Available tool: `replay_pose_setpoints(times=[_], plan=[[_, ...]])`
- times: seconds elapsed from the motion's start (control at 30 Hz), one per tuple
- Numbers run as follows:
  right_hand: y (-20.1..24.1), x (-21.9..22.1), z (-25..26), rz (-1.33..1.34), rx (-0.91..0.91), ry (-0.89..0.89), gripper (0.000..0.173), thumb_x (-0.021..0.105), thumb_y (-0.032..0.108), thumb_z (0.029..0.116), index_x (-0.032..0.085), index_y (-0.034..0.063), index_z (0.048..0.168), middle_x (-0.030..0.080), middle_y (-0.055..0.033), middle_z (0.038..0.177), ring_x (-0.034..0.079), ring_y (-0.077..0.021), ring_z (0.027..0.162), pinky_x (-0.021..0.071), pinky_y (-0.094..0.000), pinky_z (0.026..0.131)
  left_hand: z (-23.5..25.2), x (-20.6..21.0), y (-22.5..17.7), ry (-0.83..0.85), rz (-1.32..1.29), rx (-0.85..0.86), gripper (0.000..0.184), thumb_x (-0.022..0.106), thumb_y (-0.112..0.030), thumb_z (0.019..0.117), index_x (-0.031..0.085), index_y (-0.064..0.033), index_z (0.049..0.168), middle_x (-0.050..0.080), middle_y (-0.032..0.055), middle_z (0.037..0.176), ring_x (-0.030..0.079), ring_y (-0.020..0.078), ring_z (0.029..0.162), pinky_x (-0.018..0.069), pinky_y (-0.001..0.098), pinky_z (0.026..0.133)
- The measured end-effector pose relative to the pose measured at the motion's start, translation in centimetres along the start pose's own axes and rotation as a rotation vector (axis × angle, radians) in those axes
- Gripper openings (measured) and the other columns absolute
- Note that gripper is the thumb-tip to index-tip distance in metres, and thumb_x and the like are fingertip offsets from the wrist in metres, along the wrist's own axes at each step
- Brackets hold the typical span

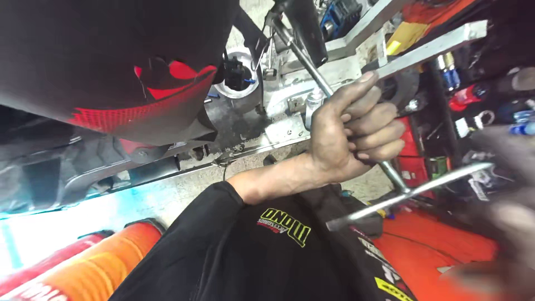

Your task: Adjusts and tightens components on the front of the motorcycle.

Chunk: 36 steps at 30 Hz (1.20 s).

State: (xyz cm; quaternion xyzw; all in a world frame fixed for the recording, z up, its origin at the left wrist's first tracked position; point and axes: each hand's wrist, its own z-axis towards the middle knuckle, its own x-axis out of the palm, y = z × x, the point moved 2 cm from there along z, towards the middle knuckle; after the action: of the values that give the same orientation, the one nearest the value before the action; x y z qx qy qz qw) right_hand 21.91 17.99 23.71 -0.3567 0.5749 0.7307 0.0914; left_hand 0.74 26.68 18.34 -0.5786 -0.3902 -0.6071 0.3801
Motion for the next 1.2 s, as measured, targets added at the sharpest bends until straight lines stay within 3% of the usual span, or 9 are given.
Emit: replay_pose_setpoints(times=[0.07,0.13,0.27,0.4,0.67,0.8,0.97,1.07,1.2], plan=[[-0.6,3.4,-0.5,-0.062,-0.034,0.09,0.037,0.049,0.039,0.1061,0.069,0.0094,0.114,0.07,-0.0037,0.103,0.066,-0.0095,0.083,0.0562,-0.0321,0.072,0.3,0.2,-0.2,0.017,0.0,0.019,0.058,0.041,-0.042,0.1051,0.031,-0.017,0.053,0.026,-0.0027,0.042,0.023,0.0063,0.031,0.0206,0.0199,0.034],[2.3,3.9,-0.2,-0.008,-0.087,0.182,0.038,0.051,0.039,0.1052,0.064,0.0036,0.099,0.072,-0.0105,0.126,0.072,-0.0151,0.104,0.0611,-0.0357,0.087,0.8,0.1,-0.5,0.021,-0.008,0.043,0.058,0.041,-0.041,0.1055,0.031,-0.017,0.054,0.025,-0.0029,0.042,0.023,0.0062,0.031,0.0203,0.0198,0.035],[0.4,1.4,0.3,-0.075,0.004,0.112,0.046,0.043,0.039,0.1082,0.064,0.0041,0.129,0.071,-0.0113,0.117,0.068,-0.0157,0.095,0.0569,-0.0403,0.083,0.2,0.4,-0.8,0.007,-0.071,0.066,0.059,0.036,-0.042,0.1069,0.029,-0.0174,0.054,0.024,-0.0027,0.041,0.02,0.0063,0.03,0.0187,0.0201,0.033],[3.6,4.2,0.7,-0.025,-0.204,0.174,0.035,0.049,0.032,0.1045,0.058,0.0116,0.079,0.074,-0.0054,0.104,0.071,-0.0127,0.089,0.0587,-0.0316,0.073,1.0,0.2,-1.2,0.005,0.011,0.1,0.058,0.04,-0.042,0.1063,0.031,-0.0175,0.054,0.026,-0.003,0.042,0.024,0.0065,0.031,0.0217,0.0205,0.034],[0.8,6.8,0.7,-0.192,-0.293,0.224,0.038,0.055,0.04,0.1036,0.061,0.0108,0.079,0.073,-0.0102,0.117,0.073,-0.0178,0.084,0.0579,-0.0366,0.063,1.0,-0.3,-1.9,-0.036,0.079,0.171,0.057,0.039,-0.044,0.1065,0.03,-0.0175,0.056,0.024,-0.0027,0.043,0.021,0.0067,0.032,0.0199,0.02,0.035],[3.5,3.0,-0.1,-0.046,-0.376,-0.049,0.012,0.066,0.025,0.0983,0.07,0.0176,0.107,0.069,-0.0015,0.126,0.07,-0.0156,0.102,0.059,-0.0344,0.087,1.1,-0.5,-2.4,-0.067,0.059,0.199,0.059,0.034,-0.042,0.1083,0.029,-0.018,0.055,0.025,-0.003,0.042,0.022,0.0069,0.032,0.0209,0.0204,0.035],[-0.1,4.3,2.6,-0.82,-0.054,-0.017,0.05,0.056,0.031,0.0984,0.058,0.0071,0.142,0.061,-0.0223,0.141,0.068,-0.0457,0.098,0.0526,-0.0608,0.069,1.3,-0.8,-2.7,-0.096,0.014,0.19,0.059,0.038,-0.042,0.107,0.03,-0.0176,0.054,0.024,-0.0034,0.043,0.021,0.0069,0.033,0.0205,0.0205,0.036],[-1.7,9.1,2.2,-0.083,-0.022,0.079,0.051,0.04,0.046,0.1084,0.068,0.0061,0.122,0.073,-0.009,0.098,0.068,-0.0173,0.079,0.0571,-0.0351,0.068,1.4,-1.1,-2.9,-0.095,0.028,0.24,0.058,0.037,-0.04,0.1076,0.029,-0.0179,0.055,0.024,-0.0033,0.043,0.022,0.0067,0.033,0.0207,0.0197,0.035],[1.1,11.0,3.0,1.342,0.233,0.368,0.085,0.025,0.071,0.1019,0.067,0.0024,0.128,0.073,-0.0201,0.117,0.075,-0.0253,0.091,0.0642,-0.0357,0.073,1.5,-0.6,-3.7,-0.108,0.107,0.262,0.058,0.033,-0.041,0.1099,0.03,-0.0184,0.056,0.025,-0.0039,0.044,0.024,0.0068,0.033,0.0234,0.0198,0.036]])
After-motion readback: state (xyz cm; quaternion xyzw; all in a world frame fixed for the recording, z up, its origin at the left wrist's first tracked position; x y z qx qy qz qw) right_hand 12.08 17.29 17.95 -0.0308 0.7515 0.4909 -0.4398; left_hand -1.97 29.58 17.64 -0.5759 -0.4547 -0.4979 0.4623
